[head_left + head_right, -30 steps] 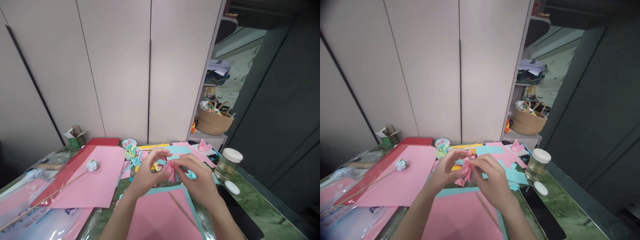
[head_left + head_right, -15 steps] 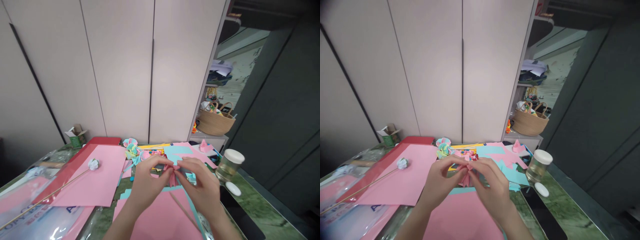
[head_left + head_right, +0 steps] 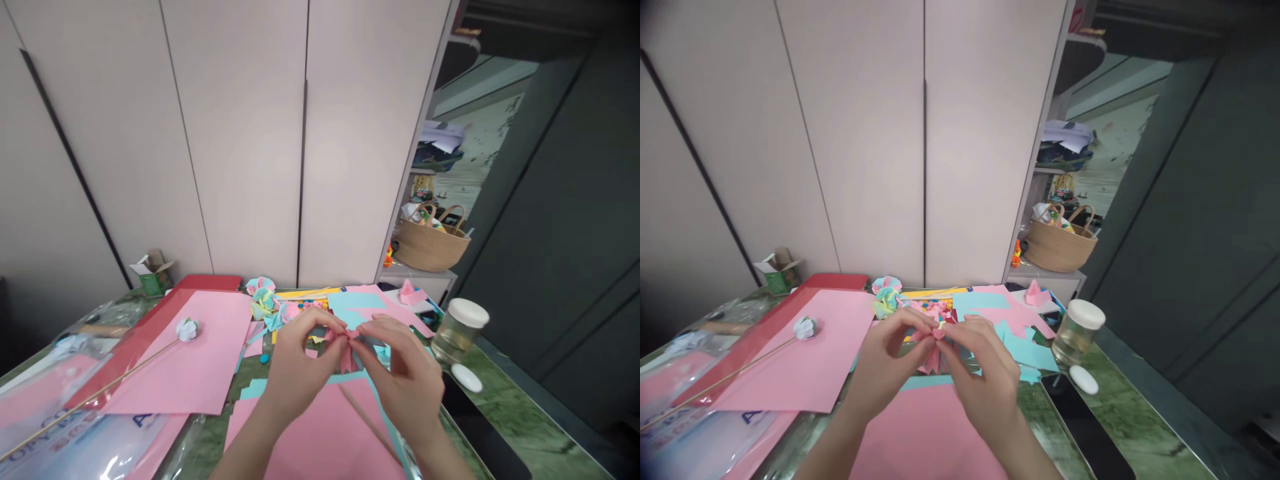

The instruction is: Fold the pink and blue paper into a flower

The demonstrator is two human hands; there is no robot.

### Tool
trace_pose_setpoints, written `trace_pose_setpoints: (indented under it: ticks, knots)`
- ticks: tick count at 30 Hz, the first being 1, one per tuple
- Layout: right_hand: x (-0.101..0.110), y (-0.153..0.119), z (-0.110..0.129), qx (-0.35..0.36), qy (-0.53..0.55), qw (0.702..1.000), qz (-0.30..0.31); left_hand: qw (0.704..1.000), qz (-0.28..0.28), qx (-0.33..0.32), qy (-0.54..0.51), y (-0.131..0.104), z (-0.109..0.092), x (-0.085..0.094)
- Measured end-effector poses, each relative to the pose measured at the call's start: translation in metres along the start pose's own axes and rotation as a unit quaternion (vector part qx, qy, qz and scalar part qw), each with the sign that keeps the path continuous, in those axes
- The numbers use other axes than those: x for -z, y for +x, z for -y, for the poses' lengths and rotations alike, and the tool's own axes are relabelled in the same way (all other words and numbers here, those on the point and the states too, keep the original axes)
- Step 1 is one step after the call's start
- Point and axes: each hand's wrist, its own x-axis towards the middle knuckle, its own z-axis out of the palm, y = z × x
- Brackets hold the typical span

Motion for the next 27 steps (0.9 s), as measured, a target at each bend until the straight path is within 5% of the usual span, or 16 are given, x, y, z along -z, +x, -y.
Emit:
trace_pose_setpoints:
  ticks: [11, 20, 27]
  knots:
    - [0.003, 0.005, -0.005, -0.137, 0.094, 0.979, 0.120, 0.992, 0.119, 0.023, 0.029, 0.007, -0.002, 0.014]
    - [0.003, 0.009, -0.006, -0.198, 0.092, 0.962, 0.163, 0.993, 0.104, 0.032, 0.043, 0.009, 0.003, 0.013]
    - [0.001, 0.008, -0.005, -0.207, 0.089, 0.965, 0.133, 0.995, 0.079, 0.036, 0.044, 0.008, 0.003, 0.009]
